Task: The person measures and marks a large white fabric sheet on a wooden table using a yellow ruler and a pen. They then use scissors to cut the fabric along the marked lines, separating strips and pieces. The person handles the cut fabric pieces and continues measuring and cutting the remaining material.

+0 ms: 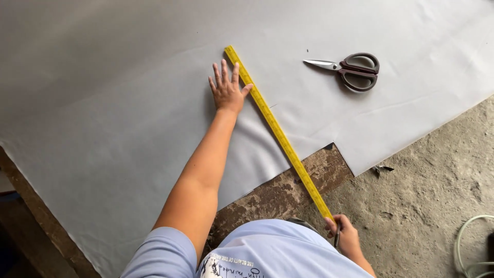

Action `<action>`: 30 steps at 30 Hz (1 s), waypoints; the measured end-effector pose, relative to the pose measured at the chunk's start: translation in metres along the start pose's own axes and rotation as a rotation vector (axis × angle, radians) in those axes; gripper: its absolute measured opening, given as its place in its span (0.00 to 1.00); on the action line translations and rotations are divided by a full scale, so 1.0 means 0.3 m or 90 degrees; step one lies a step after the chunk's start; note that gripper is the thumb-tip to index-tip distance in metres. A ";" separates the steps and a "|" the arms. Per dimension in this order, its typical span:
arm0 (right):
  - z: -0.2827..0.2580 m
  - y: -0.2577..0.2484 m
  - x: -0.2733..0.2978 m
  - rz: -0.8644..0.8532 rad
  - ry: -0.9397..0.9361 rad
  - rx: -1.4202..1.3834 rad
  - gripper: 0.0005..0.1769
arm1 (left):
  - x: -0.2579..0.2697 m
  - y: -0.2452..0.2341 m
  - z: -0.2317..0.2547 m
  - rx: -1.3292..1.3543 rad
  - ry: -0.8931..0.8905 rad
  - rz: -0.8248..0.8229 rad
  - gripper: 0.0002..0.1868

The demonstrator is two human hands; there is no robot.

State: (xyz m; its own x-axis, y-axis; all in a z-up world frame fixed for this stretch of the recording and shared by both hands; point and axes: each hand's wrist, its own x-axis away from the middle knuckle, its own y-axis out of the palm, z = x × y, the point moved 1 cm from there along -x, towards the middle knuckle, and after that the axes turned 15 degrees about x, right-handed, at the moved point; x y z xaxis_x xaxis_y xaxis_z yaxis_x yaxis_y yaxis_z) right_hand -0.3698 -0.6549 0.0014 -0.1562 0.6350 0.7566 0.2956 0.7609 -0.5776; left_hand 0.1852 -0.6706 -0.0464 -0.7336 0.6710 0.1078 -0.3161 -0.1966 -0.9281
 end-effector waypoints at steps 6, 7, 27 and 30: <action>-0.073 0.022 -0.058 0.025 -0.061 -0.075 0.12 | 0.190 0.059 0.072 0.072 0.155 0.127 0.49; -0.078 0.015 -0.058 0.012 -0.065 -0.058 0.12 | 0.250 0.068 0.094 0.070 0.169 0.082 0.54; -0.148 -0.066 -0.078 0.117 -0.059 0.036 0.19 | 0.327 0.119 0.120 0.043 0.202 0.179 0.56; -0.244 -0.138 -0.119 0.296 -0.195 -0.043 0.21 | 0.319 0.129 0.110 0.064 0.178 0.116 0.58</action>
State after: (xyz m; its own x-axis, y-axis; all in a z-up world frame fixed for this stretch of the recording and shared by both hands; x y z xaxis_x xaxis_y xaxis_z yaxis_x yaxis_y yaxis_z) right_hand -0.3075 -0.7187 0.0208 -0.2582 0.9188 0.2985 0.4572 0.3884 -0.8001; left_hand 0.0830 -0.6375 -0.0602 -0.5952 0.7851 -0.1712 -0.2624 -0.3913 -0.8821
